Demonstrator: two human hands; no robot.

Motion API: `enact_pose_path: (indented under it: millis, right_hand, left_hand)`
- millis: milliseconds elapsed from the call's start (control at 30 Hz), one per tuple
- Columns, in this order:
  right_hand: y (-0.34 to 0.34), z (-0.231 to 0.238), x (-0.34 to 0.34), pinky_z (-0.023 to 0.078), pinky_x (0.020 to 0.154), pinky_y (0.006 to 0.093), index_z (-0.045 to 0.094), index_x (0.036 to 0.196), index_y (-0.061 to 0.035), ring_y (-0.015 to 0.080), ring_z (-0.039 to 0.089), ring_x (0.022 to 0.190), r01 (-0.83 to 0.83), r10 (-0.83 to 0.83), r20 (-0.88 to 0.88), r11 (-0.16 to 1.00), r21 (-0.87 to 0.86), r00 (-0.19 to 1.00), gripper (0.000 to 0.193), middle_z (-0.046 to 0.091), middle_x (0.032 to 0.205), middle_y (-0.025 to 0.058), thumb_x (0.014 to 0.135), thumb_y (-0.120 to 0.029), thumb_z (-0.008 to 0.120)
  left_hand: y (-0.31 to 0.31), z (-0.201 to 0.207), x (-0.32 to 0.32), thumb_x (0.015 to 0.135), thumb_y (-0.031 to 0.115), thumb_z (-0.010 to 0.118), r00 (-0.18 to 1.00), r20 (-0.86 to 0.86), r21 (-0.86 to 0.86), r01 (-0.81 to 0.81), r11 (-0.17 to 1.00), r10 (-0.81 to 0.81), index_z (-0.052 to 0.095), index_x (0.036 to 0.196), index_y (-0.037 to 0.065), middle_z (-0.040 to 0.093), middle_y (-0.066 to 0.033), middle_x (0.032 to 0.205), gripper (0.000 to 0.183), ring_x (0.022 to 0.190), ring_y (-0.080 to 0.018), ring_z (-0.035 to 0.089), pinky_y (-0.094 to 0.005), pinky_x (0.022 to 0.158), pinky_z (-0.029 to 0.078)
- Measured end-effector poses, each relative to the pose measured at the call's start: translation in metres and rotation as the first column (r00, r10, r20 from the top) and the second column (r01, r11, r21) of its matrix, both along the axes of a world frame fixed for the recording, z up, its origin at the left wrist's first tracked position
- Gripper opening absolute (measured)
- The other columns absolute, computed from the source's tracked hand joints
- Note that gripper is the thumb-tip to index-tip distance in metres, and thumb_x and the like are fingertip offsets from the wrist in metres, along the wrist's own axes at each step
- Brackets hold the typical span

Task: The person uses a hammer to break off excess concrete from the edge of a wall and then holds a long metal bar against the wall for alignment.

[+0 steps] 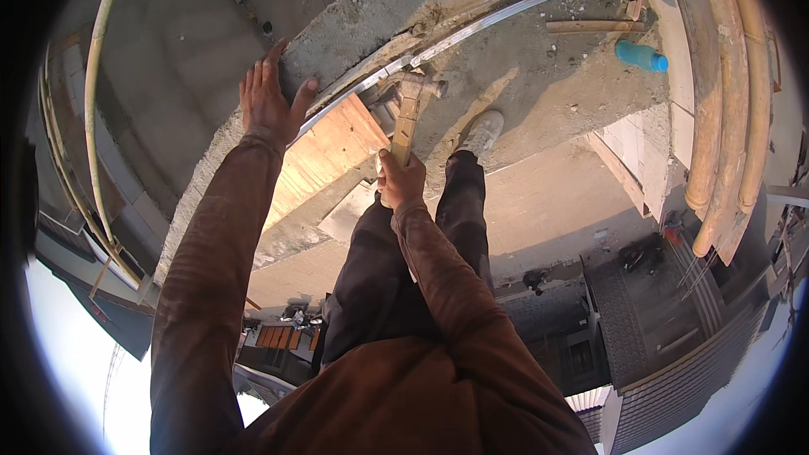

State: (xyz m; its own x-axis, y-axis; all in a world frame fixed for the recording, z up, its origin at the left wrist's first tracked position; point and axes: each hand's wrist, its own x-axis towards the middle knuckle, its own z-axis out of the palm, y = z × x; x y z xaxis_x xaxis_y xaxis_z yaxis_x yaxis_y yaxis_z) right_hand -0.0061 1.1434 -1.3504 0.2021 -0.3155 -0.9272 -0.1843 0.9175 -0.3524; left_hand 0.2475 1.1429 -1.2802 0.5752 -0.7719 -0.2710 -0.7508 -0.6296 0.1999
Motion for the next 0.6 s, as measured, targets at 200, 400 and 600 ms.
enact_pose_path:
  millis: [200, 400, 600]
  right_hand:
    - [-0.02, -0.024, 0.012, 0.042, 0.053, 0.0327, 0.055, 0.09, -0.0114, 0.0136, 0.048, 0.052, 0.686, -0.837, 0.42, 0.535, 0.493, 0.352, 0.028, 0.046, 0.065, -0.0011, 0.094, -0.038, 0.063]
    - [0.027, -0.056, 0.023, 0.043, 0.045, 0.035, 0.059, 0.084, -0.0055, 0.0158, 0.051, 0.044, 0.342, -0.353, -0.038, 0.924, -0.172, 0.935, 0.025, 0.053, 0.059, 0.0021, 0.092, -0.028, 0.066]
    - [0.092, -0.028, 0.063, 0.045, 0.046, 0.0332, 0.059, 0.086, -0.0053, 0.015, 0.053, 0.048, 0.537, -0.584, 0.329, 0.811, 0.231, 0.742, 0.022, 0.055, 0.063, 0.0022, 0.093, -0.024, 0.068]
  left_hand:
    - [0.005, -0.01, -0.001, 0.089, 0.054, 0.062, 0.993, 0.097, -0.086, 0.079, 0.993, -0.07, 0.036, 0.15, 0.011, 0.054, -0.0196, 0.133, 0.079, 0.125, -0.0378, 0.049, -0.0496, 0.108, 0.032]
    - [0.006, -0.019, -0.001, 0.087, 0.059, 0.061, 0.993, 0.102, -0.113, 0.064, 0.992, -0.053, 0.038, 0.148, 0.01, 0.055, -0.0196, 0.13, 0.081, 0.125, -0.0376, 0.049, -0.0498, 0.107, 0.033]
    - [0.009, -0.028, 0.007, 0.087, 0.06, 0.062, 0.989, 0.134, -0.118, 0.08, 0.99, -0.064, 0.043, 0.146, 0.009, 0.056, -0.019, 0.13, 0.08, 0.124, -0.0372, 0.05, -0.0478, 0.107, 0.034]
